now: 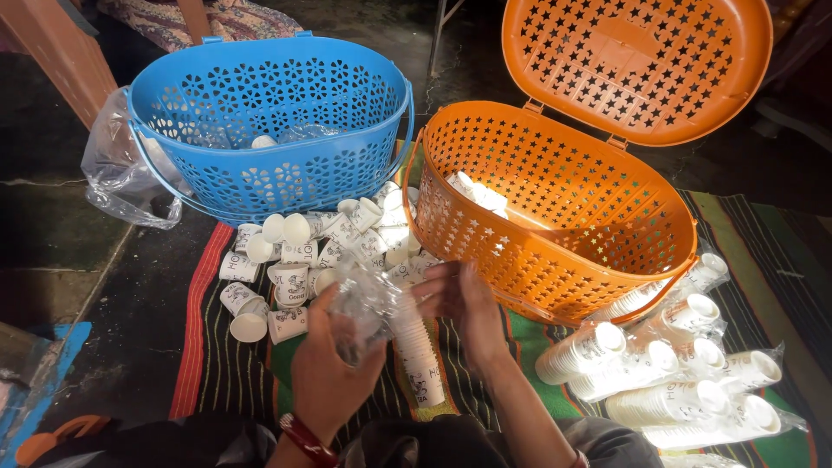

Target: Sorting and stacking small disposable paper cups into piles and baskets.

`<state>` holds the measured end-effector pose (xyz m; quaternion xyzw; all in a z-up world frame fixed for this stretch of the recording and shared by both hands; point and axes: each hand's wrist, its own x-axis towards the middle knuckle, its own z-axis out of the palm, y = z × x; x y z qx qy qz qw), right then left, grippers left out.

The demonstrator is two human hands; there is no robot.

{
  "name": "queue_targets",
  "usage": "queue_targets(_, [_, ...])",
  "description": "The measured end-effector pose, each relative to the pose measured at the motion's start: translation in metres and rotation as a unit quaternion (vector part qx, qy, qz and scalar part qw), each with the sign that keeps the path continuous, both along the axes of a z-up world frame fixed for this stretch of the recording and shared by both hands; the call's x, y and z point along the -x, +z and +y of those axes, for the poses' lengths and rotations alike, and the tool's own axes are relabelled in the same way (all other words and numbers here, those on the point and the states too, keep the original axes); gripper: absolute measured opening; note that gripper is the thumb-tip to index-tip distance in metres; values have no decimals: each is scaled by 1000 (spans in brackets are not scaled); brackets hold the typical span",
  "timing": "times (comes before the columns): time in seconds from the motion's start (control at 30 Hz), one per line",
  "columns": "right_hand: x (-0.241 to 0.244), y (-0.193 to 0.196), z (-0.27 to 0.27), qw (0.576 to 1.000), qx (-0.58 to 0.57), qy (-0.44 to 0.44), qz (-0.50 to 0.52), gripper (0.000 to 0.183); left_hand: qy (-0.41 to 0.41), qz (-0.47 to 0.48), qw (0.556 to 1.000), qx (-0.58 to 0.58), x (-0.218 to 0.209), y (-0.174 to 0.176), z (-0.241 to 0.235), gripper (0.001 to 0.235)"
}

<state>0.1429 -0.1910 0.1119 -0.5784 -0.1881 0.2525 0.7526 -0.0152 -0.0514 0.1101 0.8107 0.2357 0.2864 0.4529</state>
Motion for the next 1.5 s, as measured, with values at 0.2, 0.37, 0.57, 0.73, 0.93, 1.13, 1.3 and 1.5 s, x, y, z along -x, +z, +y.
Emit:
queue_targets(0.2, [9,-5,20,739,647,70,-172,72,-3,-92,995,23,9,2,22,90])
queue_targets(0.37, [22,-32,28,698,681,133,-177,98,38,13,999,4,12,9,25,97])
queue_targets(0.57, [8,-49,18,766,605,130,-177,98,36,36,993,-106,15,2,33,98])
queue_targets(0.73, [-1,-37,11,840,503,119,-166,93,36,83,989,-121,17,4,44,99])
queue_targets(0.93, [-1,3,3,949,236,1,-208,64,15,139,979,-149,18,-3,54,104])
queue_targets(1.13, [-7,16,-4,979,20,-111,-167,50,-11,173,964,-204,14,-8,49,99])
queue_targets(1.3, [-9,19,-10,989,25,-90,-117,38,-33,185,956,-226,10,-10,41,96])
queue_targets(1.5, [2,15,0,996,1,-31,-79,41,-57,246,936,-246,7,-9,35,95])
